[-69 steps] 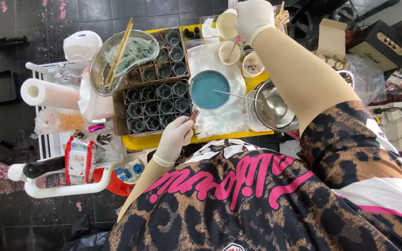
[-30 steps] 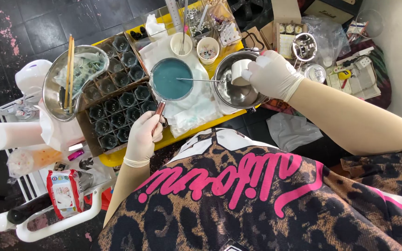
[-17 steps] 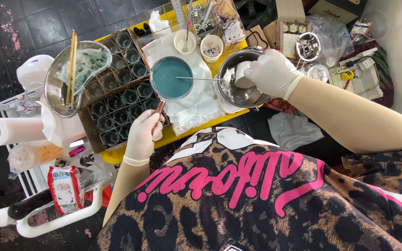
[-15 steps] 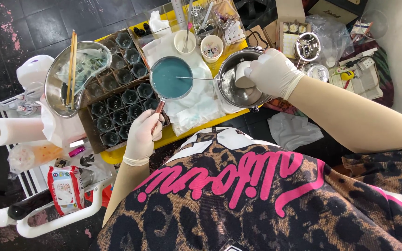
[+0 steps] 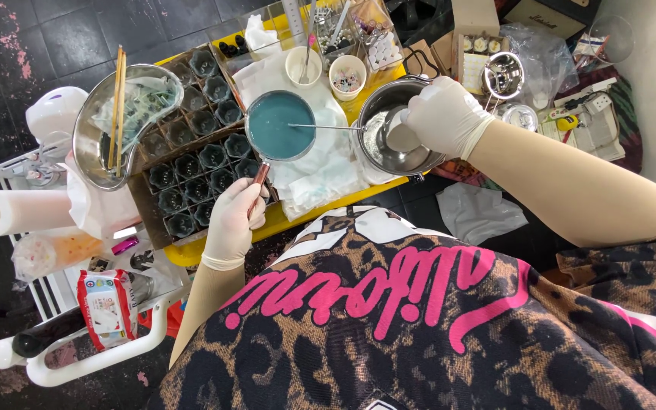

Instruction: Stirring and preparing colored wax in a melting pot at a candle studio workstation.

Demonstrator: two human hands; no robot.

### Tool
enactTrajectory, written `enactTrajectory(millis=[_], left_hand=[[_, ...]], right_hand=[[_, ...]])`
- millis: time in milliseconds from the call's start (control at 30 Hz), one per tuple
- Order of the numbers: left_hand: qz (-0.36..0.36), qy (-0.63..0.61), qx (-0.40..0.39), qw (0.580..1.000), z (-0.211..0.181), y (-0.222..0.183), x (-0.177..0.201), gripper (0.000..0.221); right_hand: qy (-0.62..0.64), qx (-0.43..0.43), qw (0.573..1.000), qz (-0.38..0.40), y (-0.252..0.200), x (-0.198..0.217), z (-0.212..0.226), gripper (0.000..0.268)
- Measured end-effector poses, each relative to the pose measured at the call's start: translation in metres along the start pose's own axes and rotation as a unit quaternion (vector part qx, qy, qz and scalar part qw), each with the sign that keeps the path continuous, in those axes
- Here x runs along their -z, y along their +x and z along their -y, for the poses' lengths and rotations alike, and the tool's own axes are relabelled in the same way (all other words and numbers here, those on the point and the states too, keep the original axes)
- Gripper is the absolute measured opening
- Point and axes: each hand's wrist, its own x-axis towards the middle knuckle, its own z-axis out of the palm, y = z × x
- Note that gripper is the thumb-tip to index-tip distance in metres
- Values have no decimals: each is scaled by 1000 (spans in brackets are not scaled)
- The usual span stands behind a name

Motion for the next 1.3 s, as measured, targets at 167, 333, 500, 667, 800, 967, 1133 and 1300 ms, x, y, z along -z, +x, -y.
enactTrajectory(millis=[167, 333, 500, 667, 800, 967, 1133, 1300], left_hand=[[12, -6, -5, 1000, 0, -2, 1, 17], [13, 3, -6, 1000, -2, -2, 0, 18], [5, -1, -10, 1000, -4, -4, -2, 18], [5, 0, -12, 1000, -2, -4, -1, 18], [-4, 10, -14, 1000, -5, -7, -5, 17], [-3, 1, -18, 1000, -2, -7, -4, 17], [1, -18, -16, 1000, 2, -8, -1, 17], [-9, -15, -10, 1000, 6, -10, 2, 16]], right_hand=[[10, 1, 997, 79, 3, 20, 0, 29], [84, -33, 991, 94, 8, -11, -12, 13], [249, -98, 962, 61, 6, -28, -29, 25], [290, -142, 940, 108, 3, -18, -39, 28], [296, -157, 934, 123, 0, -6, -43, 31], [327, -160, 923, 127, -2, -2, -52, 32], [328, -156, 926, 105, -5, 6, -56, 32], [307, -149, 937, 78, -7, 10, -67, 31]])
